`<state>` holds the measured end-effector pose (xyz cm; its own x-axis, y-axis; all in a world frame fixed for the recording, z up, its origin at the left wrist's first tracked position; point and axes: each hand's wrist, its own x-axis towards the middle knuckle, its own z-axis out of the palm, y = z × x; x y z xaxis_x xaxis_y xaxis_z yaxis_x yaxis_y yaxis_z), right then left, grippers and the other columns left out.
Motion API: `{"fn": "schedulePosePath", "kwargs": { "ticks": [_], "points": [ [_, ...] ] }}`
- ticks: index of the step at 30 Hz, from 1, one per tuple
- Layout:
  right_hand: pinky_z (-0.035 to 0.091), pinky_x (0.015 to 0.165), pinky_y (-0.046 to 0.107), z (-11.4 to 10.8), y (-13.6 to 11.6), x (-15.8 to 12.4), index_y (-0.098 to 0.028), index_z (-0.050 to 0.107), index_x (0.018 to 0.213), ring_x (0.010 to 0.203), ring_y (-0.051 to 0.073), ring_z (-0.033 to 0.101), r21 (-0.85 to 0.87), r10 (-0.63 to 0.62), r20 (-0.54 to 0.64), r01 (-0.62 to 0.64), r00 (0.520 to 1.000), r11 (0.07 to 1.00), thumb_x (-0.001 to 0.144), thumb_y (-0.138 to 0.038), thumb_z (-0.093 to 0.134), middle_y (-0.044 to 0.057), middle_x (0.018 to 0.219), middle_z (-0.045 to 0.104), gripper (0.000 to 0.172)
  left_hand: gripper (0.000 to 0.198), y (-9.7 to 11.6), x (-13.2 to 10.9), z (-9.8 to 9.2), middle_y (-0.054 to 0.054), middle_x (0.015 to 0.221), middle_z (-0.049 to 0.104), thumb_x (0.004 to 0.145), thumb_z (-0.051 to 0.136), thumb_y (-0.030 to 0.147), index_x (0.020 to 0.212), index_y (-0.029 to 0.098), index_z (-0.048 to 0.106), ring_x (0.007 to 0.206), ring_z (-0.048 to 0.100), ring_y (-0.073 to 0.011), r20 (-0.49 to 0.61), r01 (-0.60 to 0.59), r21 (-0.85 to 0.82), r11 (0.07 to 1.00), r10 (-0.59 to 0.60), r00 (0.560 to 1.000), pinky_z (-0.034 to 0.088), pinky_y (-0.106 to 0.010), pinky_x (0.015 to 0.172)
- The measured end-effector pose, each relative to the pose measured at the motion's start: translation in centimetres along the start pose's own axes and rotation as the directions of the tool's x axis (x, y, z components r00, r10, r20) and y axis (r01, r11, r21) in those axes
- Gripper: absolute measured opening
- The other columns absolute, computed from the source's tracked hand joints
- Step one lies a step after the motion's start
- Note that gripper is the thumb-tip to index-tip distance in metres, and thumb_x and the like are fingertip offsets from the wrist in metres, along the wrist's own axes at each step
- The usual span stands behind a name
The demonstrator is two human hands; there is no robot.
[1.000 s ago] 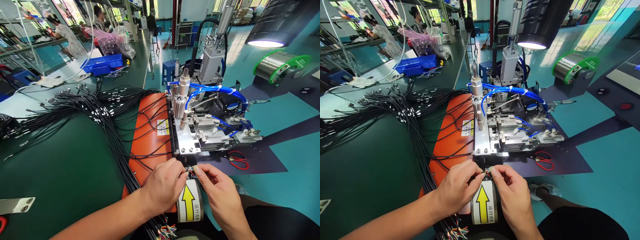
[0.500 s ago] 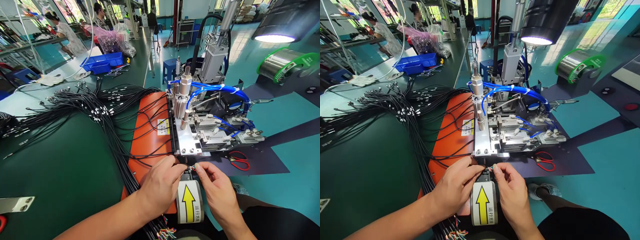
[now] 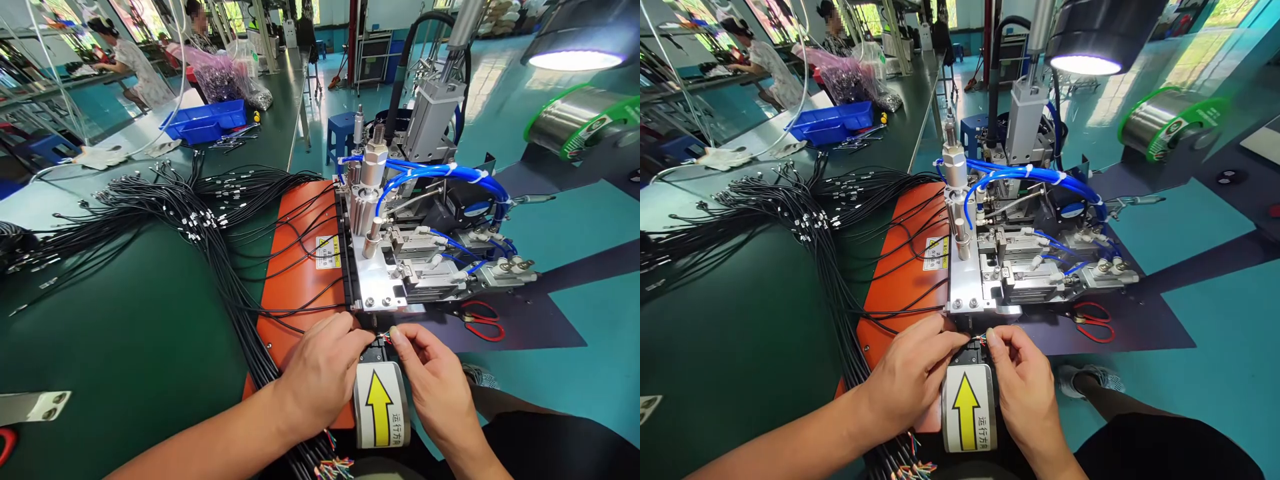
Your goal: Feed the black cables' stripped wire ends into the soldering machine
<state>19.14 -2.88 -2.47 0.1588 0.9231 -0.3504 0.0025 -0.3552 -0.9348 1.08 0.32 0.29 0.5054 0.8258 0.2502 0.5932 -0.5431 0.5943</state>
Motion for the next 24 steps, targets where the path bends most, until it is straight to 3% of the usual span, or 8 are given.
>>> {"fn": "schedulePosePath", "kwargs": {
  "ticks": [24],
  "points": [
    [0.045,0.060,0.022,0.00,0.78,-0.02,-0.020,0.065,0.093,0.069,0.015,0.053,-0.001,-0.037,0.007,0.037,0.999,0.999,0.090,-0.054,0.063,0.001,0.077,0.062,0.034,0.025,0.25,0.16,-0.38,-0.007,0.086,0.058,0.094,0.047,0.013,0.102,0.017,0.070,0.077,0.056,-0.0192,0.013,-0.038,0.048,0.998,0.037,0.999,0.049,-0.031,0.068]
  ]
}}
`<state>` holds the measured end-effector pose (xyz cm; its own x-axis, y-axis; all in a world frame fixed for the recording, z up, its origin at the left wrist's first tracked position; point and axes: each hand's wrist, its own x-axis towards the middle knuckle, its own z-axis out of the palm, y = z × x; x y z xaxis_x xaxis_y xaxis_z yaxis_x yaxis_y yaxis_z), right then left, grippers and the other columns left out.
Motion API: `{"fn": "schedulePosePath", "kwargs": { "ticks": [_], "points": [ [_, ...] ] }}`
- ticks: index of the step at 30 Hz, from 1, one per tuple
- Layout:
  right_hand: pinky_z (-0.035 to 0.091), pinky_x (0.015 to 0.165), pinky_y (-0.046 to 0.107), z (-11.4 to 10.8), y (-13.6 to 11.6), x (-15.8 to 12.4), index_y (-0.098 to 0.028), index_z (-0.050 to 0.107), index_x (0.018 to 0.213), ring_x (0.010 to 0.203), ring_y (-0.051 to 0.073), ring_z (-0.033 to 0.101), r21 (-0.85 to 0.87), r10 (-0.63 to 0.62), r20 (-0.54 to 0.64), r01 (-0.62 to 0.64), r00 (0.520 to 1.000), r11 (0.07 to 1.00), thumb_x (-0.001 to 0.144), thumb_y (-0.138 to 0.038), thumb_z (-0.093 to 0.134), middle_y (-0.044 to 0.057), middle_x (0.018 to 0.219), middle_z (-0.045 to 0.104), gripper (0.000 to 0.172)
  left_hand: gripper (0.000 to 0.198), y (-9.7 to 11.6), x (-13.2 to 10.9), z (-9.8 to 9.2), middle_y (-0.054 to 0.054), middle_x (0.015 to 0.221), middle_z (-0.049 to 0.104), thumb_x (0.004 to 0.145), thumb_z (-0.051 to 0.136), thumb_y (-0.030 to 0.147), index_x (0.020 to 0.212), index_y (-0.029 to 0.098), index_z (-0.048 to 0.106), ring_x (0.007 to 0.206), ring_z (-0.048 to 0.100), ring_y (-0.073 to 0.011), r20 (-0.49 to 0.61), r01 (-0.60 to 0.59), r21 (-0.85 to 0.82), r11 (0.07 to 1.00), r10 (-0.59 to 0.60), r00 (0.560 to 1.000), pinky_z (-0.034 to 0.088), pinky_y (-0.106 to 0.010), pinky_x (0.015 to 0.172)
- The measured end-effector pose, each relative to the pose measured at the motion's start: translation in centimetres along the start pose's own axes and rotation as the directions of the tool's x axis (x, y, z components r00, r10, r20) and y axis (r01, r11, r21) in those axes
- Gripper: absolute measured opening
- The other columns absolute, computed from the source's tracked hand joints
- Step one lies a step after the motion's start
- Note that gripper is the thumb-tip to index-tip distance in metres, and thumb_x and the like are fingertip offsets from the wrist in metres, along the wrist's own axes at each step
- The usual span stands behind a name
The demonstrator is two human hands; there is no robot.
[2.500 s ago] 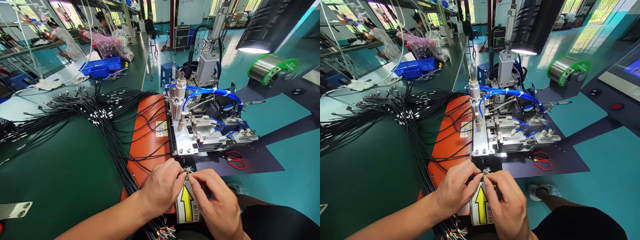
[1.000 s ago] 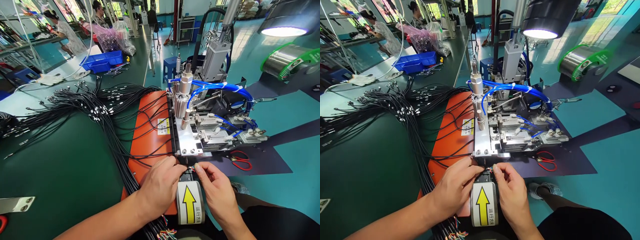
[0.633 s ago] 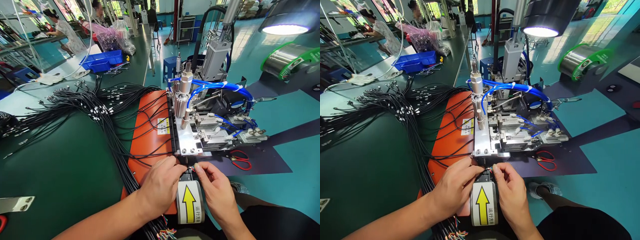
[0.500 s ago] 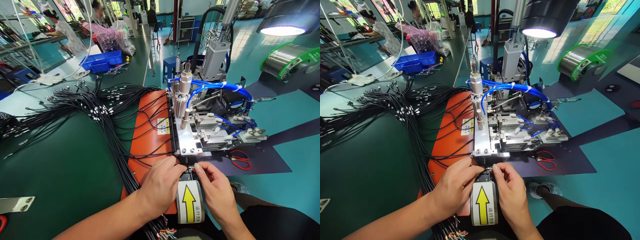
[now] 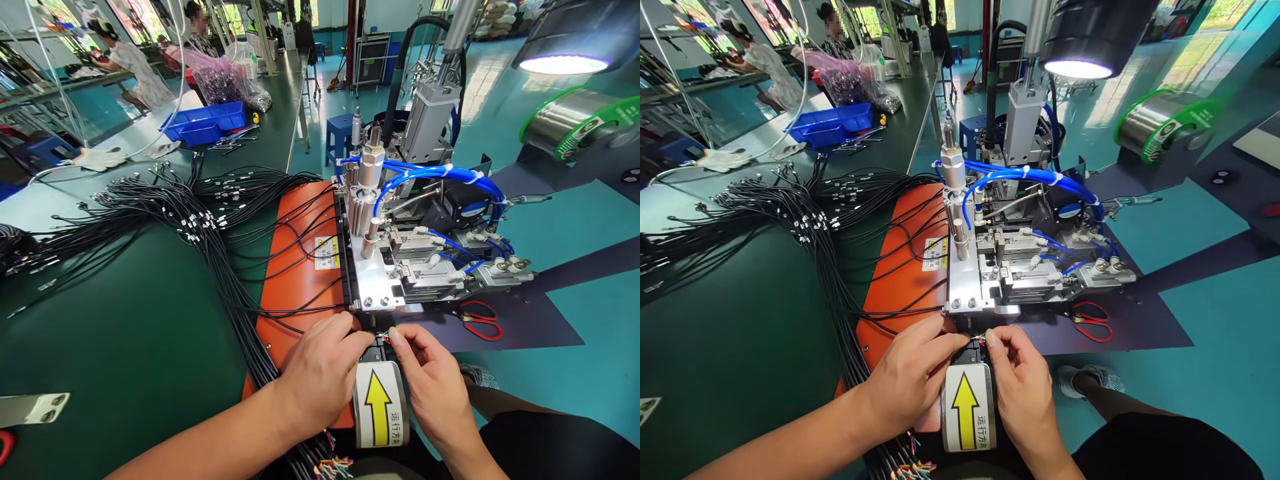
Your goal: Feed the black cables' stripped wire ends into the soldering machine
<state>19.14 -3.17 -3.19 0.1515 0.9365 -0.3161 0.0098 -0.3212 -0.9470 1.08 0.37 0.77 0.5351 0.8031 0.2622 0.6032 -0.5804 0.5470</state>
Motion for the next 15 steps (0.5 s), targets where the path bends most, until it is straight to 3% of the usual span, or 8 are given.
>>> {"fn": "schedulePosePath", "kwargs": {
  "ticks": [15],
  "points": [
    [0.041,0.052,0.022,0.37,0.11,0.02,-0.020,0.064,0.091,0.063,0.014,0.049,-0.095,0.008,-0.037,-0.012,0.999,0.995,0.090,-0.060,0.060,0.001,0.071,0.058,0.040,0.020,-0.14,0.16,0.23,-0.007,0.091,0.060,0.091,0.051,0.009,0.101,0.015,0.068,0.082,0.056,-0.0202,0.006,-0.027,-0.014,1.000,0.028,1.000,0.050,-0.032,0.071]
  ]
}}
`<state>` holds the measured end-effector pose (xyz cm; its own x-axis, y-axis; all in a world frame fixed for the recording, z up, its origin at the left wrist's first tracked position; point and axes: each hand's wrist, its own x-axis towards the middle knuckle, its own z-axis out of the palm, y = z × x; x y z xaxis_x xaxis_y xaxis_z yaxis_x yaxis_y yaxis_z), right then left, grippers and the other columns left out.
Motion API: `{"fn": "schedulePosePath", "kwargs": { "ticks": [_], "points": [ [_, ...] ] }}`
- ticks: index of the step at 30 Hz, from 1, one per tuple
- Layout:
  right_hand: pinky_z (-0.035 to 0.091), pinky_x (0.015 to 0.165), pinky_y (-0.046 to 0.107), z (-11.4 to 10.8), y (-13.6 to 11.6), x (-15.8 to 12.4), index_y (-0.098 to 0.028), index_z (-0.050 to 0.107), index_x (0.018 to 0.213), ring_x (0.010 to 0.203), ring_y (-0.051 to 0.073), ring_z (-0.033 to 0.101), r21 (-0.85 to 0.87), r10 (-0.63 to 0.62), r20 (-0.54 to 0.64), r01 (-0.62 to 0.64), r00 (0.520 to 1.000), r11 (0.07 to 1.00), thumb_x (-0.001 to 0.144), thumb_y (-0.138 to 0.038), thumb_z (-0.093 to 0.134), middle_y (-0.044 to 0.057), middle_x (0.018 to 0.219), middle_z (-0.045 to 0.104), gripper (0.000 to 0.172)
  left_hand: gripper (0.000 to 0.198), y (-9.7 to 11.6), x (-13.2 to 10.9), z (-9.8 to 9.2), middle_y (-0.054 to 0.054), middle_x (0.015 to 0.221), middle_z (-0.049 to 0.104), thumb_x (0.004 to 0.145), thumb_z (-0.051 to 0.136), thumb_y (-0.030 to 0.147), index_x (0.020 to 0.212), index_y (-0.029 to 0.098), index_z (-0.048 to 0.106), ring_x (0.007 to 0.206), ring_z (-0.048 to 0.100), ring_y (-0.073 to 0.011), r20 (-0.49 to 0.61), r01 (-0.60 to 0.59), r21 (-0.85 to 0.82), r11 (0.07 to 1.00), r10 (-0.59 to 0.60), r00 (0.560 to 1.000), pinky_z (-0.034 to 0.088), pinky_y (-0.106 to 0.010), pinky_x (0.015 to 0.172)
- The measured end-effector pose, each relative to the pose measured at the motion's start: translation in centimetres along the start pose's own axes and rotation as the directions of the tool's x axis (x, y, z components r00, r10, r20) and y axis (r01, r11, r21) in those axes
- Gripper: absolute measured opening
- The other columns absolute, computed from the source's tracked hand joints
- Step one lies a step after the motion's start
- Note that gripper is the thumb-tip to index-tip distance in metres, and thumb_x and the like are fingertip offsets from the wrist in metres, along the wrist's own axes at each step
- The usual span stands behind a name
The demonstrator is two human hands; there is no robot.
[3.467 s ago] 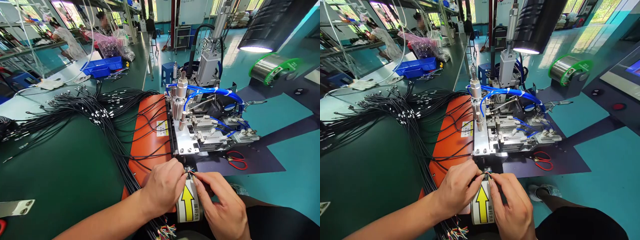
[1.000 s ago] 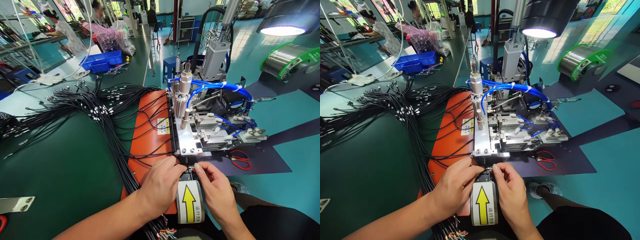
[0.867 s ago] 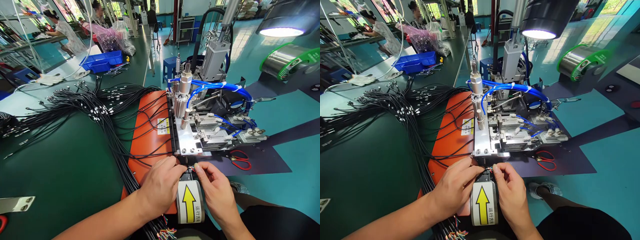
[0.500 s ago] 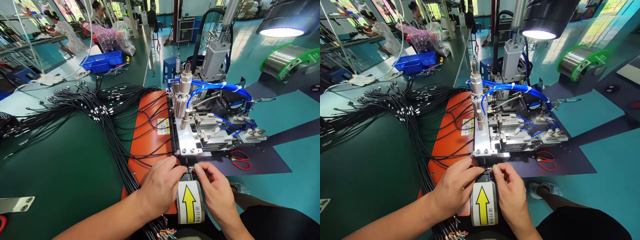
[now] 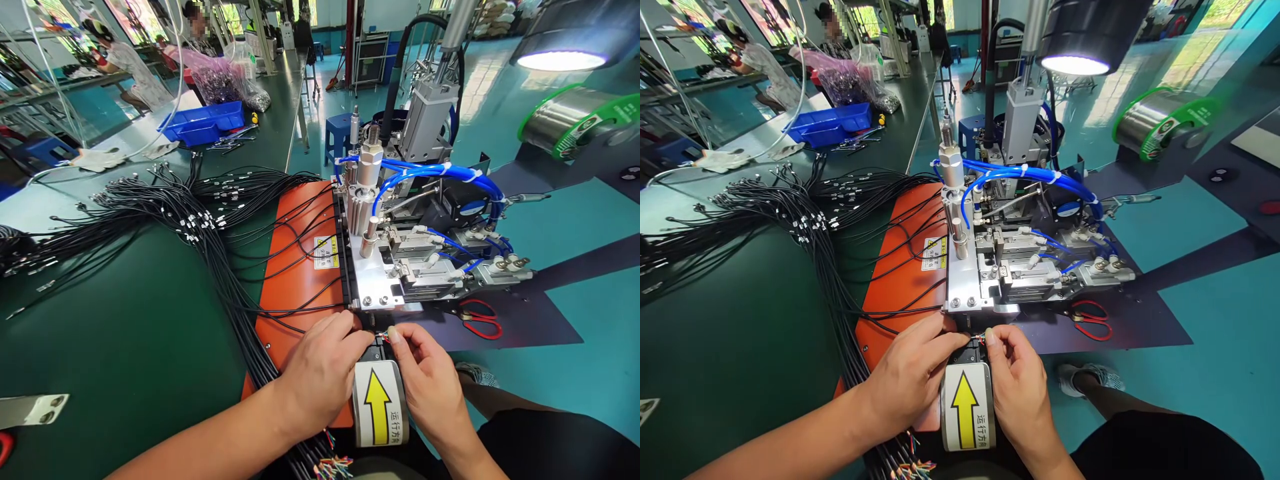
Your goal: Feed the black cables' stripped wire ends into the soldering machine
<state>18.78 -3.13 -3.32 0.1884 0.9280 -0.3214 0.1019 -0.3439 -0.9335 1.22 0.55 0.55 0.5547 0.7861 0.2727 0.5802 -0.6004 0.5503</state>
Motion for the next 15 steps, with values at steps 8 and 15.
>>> {"fn": "schedulePosePath", "kwargs": {
  "ticks": [8,15],
  "points": [
    [0.048,0.065,0.025,-0.54,0.03,0.22,-0.020,0.067,0.099,0.077,0.018,0.058,0.045,-0.023,0.044,0.021,0.999,0.999,0.091,-0.056,0.060,0.005,0.087,0.067,0.037,0.023,0.00,0.03,0.07,-0.008,0.092,0.060,0.092,0.048,0.010,0.102,0.015,0.068,0.082,0.057,-0.0206,0.018,0.010,0.000,1.000,-0.010,1.000,0.051,-0.033,0.071],
    [0.047,0.068,0.024,-0.89,-0.47,0.17,-0.023,0.065,0.103,0.078,0.017,0.057,-0.033,-0.101,0.039,0.103,0.994,0.994,0.093,-0.053,0.059,0.003,0.092,0.065,0.032,0.021,-0.11,-0.23,0.16,-0.008,0.092,0.060,0.093,0.050,0.012,0.102,0.015,0.069,0.084,0.058,-0.0209,0.032,0.020,0.008,1.000,-0.021,0.999,0.051,-0.033,0.073]
  ]
}}
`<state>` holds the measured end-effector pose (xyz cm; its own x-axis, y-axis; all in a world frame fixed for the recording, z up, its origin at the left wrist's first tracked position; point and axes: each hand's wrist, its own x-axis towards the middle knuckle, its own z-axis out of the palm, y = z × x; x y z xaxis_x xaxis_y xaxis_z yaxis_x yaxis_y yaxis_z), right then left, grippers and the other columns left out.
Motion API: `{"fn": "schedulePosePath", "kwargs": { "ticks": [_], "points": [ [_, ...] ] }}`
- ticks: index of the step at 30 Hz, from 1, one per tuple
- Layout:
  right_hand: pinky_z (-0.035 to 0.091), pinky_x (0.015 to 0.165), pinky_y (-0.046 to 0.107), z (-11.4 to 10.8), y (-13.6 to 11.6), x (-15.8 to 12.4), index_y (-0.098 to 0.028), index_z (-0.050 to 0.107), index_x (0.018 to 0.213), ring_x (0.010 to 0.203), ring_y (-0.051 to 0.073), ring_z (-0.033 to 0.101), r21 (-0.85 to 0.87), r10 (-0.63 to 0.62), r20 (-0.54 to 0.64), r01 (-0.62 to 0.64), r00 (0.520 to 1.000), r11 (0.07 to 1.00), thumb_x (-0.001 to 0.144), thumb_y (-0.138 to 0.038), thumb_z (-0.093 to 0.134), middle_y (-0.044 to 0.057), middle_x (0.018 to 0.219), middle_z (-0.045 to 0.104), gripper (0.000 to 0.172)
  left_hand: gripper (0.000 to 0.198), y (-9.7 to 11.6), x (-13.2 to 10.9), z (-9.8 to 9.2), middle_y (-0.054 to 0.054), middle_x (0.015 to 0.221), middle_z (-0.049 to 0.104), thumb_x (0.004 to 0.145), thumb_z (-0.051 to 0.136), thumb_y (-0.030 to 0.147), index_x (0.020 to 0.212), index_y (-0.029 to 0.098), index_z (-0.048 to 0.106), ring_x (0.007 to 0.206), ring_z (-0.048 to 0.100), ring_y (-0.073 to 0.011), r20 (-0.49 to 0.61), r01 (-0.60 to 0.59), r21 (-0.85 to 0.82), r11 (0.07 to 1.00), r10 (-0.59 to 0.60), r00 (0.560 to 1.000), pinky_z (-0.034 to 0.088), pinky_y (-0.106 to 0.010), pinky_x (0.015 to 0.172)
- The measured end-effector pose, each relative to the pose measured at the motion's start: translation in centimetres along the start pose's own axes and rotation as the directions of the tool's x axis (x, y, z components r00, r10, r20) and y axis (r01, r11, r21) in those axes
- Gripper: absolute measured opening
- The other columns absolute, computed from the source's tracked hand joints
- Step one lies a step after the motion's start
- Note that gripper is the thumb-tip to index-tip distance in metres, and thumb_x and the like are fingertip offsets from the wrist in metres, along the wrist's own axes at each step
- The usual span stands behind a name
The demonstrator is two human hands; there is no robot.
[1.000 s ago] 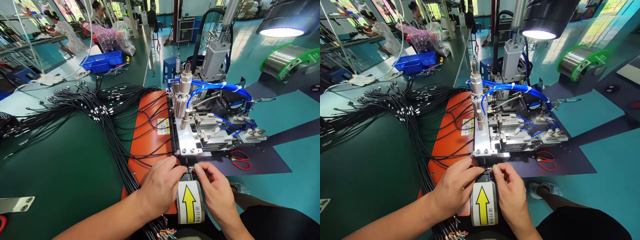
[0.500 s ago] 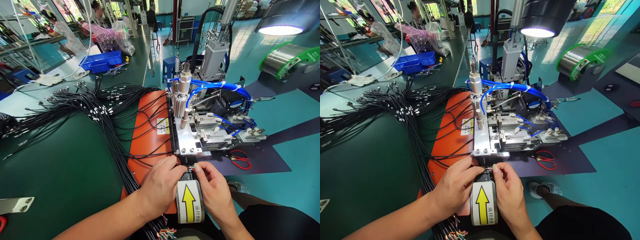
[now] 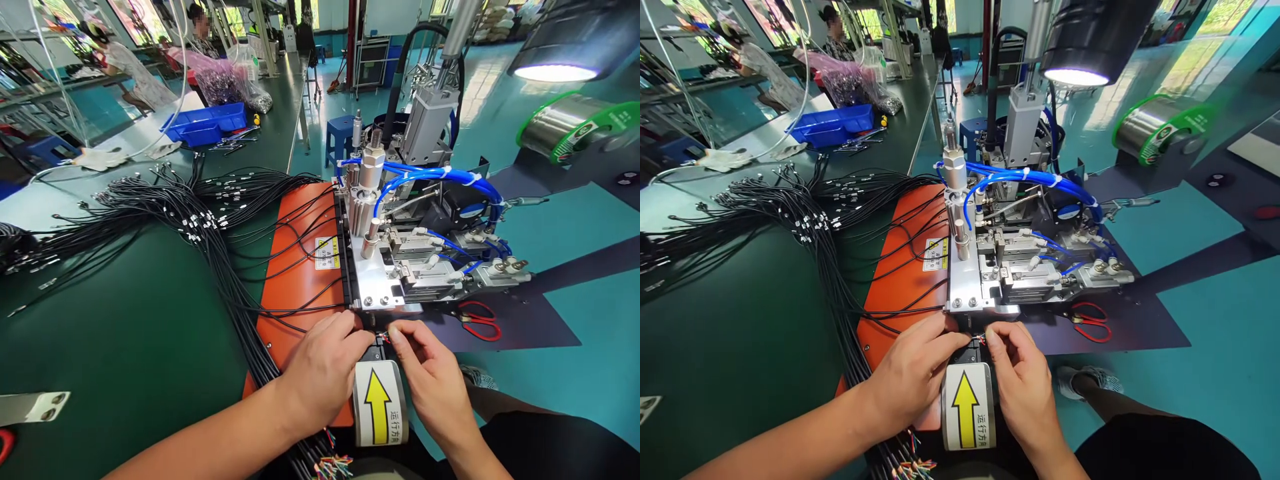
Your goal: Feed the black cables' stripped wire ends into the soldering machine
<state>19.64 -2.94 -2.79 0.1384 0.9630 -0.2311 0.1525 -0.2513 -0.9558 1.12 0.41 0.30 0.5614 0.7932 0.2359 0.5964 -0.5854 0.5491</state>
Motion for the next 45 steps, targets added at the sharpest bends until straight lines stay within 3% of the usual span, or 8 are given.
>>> {"fn": "schedulePosePath", "kwargs": {
  "ticks": [5,13,18,25,39,45],
  "points": [
    [0.045,0.063,0.023,0.1,-0.3,0.3,-0.022,0.063,0.095,0.071,0.015,0.053,-0.015,0.035,0.029,-0.034,0.999,0.999,0.093,-0.057,0.058,0.001,0.081,0.061,0.035,0.021,0.0,0.0,0.1,-0.009,0.094,0.061,0.093,0.050,0.011,0.102,0.015,0.068,0.086,0.058,-0.0211,-0.004,-0.010,0.002,1.000,0.010,1.000,0.052,-0.034,0.076],
    [0.045,0.065,0.025,-0.1,-0.2,0.3,-0.022,0.063,0.097,0.074,0.016,0.054,-0.071,0.039,0.024,-0.037,0.999,0.997,0.094,-0.058,0.055,0.001,0.085,0.063,0.036,0.020,-0.1,0.1,0.1,-0.008,0.095,0.061,0.092,0.052,0.011,0.102,0.015,0.068,0.085,0.058,-0.0212,0.000,-0.009,0.022,1.000,0.009,1.000,0.052,-0.034,0.074],
    [0.047,0.072,0.025,-0.4,-0.9,-0.7,-0.024,0.065,0.100,0.079,0.016,0.058,-0.191,-0.084,-0.029,0.077,0.996,0.979,0.093,-0.052,0.060,0.001,0.091,0.064,0.029,0.017,0.0,0.0,0.1,-0.007,0.096,0.061,0.093,0.054,0.014,0.102,0.016,0.068,0.087,0.058,-0.0210,0.021,0.004,0.031,1.000,-0.005,1.000,0.051,-0.034,0.076],
    [0.043,0.064,0.027,-0.3,-1.4,-0.7,-0.023,0.066,0.088,0.069,0.016,0.053,-0.361,-0.150,-0.005,0.138,0.989,0.922,0.096,-0.051,0.053,0.000,0.079,0.062,0.032,0.013,-0.3,0.1,0.4,-0.006,0.095,0.059,0.093,0.055,0.016,0.094,0.017,0.067,0.089,0.057,-0.0210,0.059,0.010,0.063,0.998,-0.014,0.998,0.049,-0.033,0.077],
    [0.043,0.074,0.027,-0.6,-0.2,-0.3,-0.024,0.060,0.091,0.079,0.015,0.054,-0.311,-0.208,0.073,0.221,0.975,0.924,0.102,-0.046,0.045,0.000,0.087,0.059,0.029,0.015,0.0,0.0,0.1,-0.007,0.094,0.060,0.094,0.054,0.015,0.100,0.017,0.068,0.086,0.057,-0.0214,0.059,0.020,0.053,0.998,-0.023,0.998,0.050,-0.034,0.076],
    [0.042,0.075,0.028,-0.3,-0.1,-0.3,-0.023,0.059,0.089,0.081,0.016,0.054,-0.310,-0.221,0.046,0.224,0.974,0.924,0.102,-0.045,0.045,0.001,0.087,0.059,0.029,0.016,-0.1,0.0,0.1,-0.007,0.092,0.060,0.094,0.053,0.016,0.099,0.017,0.068,0.082,0.056,-0.0217,0.019,0.000,0.058,0.998,-0.001,1.000,0.050,-0.035,0.071]
  ]
}}
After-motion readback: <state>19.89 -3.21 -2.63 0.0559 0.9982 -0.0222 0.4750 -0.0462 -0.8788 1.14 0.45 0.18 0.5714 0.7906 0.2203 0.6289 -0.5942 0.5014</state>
